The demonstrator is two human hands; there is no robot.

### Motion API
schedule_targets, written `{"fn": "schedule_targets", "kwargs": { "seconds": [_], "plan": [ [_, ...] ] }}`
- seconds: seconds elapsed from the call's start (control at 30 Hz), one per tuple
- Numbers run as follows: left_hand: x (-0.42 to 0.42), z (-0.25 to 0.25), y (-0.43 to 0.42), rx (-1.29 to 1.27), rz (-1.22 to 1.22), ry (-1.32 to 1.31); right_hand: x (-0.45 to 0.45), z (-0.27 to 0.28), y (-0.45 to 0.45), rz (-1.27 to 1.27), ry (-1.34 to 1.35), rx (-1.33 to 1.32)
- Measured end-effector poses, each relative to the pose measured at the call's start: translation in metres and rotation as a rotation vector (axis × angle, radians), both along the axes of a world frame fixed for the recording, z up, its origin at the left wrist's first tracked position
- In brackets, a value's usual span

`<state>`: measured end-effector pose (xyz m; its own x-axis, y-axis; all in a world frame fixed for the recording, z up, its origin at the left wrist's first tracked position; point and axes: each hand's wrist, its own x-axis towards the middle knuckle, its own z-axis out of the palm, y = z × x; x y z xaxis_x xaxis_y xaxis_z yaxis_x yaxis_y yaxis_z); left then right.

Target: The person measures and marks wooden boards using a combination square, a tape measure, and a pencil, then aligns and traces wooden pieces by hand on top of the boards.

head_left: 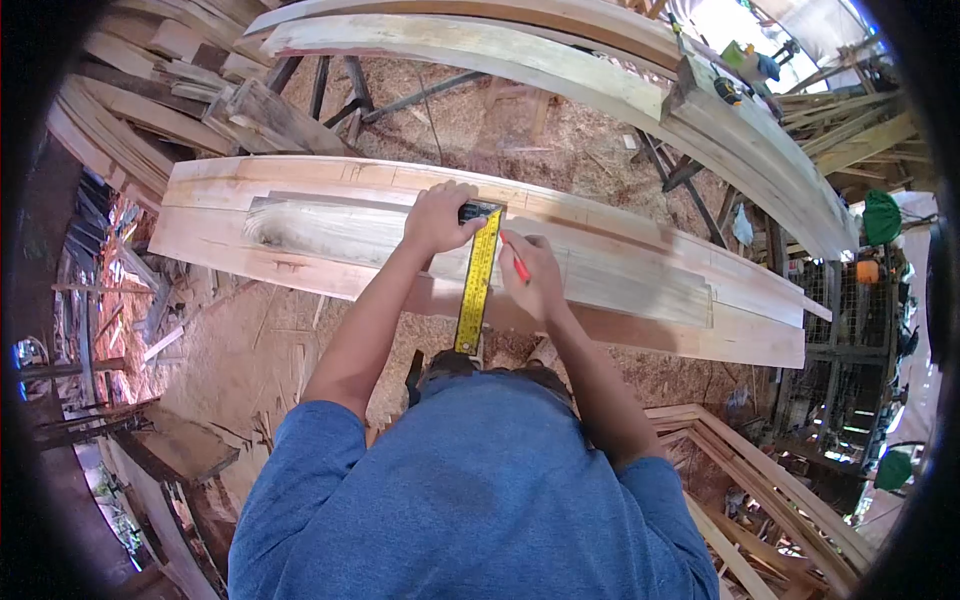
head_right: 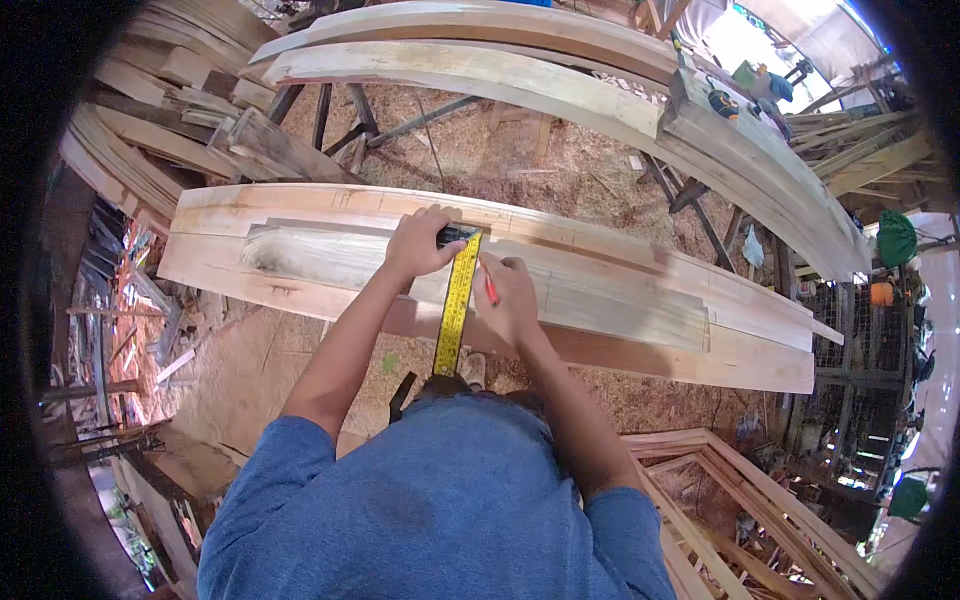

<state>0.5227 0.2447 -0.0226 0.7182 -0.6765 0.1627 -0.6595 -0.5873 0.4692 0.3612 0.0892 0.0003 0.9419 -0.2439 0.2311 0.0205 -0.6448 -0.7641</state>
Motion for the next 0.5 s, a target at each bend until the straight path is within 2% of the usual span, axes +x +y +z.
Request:
{"fn": "schedule_targets", "kwargs": {
  "seconds": [0.1, 0.2, 0.3, 0.4, 0.5],
  "plan": [
    [0.002, -0.005, 0.001, 0.005, -0.008, -0.020, -0.025, 0.013, 0.013, 0.072, 0.003, -0.155],
    [0.003, -0.008, 0.000, 0.011, 0.001, -0.031, -0.012, 0.010, 0.011, 0.045, -0.023, -0.197],
    [0.000, -0.007, 0.001, -0.007, -0.020, -0.023, -0.003, 0.011, 0.006, 0.038, 0.045, -0.130],
    [0.004, -0.007, 0.001, -0.045, -0.019, -0.042, -0.031, 0.004, 0.023, 0.054, 0.027, -0.220],
    [0.003, -0.014, 0.002, -0.052, -0.011, -0.050, -0.019, 0.001, 0.015, 0.040, -0.019, -0.169]
  ]
}}
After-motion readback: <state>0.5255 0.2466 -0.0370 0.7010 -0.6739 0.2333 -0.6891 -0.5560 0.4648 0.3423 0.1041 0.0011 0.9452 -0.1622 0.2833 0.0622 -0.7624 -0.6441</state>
